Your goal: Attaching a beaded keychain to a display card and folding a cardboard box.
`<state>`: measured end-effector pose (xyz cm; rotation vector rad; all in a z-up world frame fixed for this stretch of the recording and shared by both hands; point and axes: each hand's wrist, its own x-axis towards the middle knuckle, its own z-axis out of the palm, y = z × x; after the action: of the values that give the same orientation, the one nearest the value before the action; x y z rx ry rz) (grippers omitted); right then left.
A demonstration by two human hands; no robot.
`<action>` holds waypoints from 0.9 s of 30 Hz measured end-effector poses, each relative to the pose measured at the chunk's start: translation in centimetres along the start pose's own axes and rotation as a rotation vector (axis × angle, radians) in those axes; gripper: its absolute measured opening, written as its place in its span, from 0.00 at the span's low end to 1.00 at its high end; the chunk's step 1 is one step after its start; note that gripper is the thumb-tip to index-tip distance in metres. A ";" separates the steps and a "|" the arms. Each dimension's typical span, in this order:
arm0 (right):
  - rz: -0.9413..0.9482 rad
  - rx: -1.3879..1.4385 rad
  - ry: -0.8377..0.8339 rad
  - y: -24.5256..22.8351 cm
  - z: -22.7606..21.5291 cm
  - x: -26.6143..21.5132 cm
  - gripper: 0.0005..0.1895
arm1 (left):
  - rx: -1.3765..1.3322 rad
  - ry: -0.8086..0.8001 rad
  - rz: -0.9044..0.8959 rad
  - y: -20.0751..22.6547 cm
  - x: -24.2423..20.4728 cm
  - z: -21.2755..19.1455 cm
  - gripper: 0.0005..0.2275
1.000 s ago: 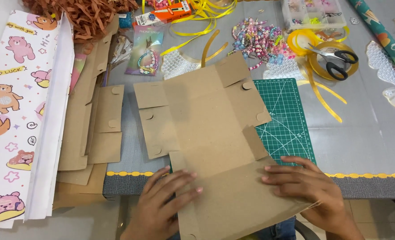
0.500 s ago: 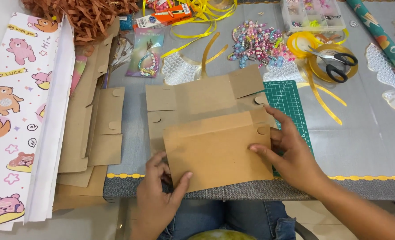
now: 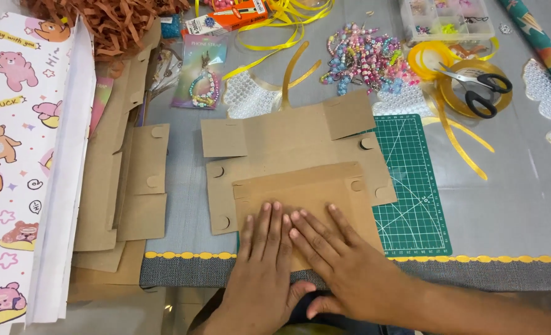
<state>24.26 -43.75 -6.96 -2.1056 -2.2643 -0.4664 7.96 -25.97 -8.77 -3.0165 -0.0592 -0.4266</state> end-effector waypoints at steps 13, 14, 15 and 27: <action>0.210 0.070 -0.042 1.4 -2.1 -4.5 0.73 | -0.008 0.030 -0.013 -2.8 -5.1 1.2 0.62; 0.224 0.041 -0.038 1.3 -2.1 -4.7 0.73 | -0.027 0.037 -0.014 -3.0 -5.5 1.2 0.62; 0.238 0.011 -0.033 1.2 -2.2 -4.9 0.73 | -0.045 0.047 -0.016 -3.2 -5.8 1.2 0.62; 0.234 -0.018 0.004 -1.9 -0.5 0.6 0.67 | 0.058 0.000 0.058 -1.1 0.5 -0.8 0.70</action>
<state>22.30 -43.41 -6.74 -2.3359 -1.9832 -0.4805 8.19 -24.90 -7.78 -2.9531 0.0152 -0.4115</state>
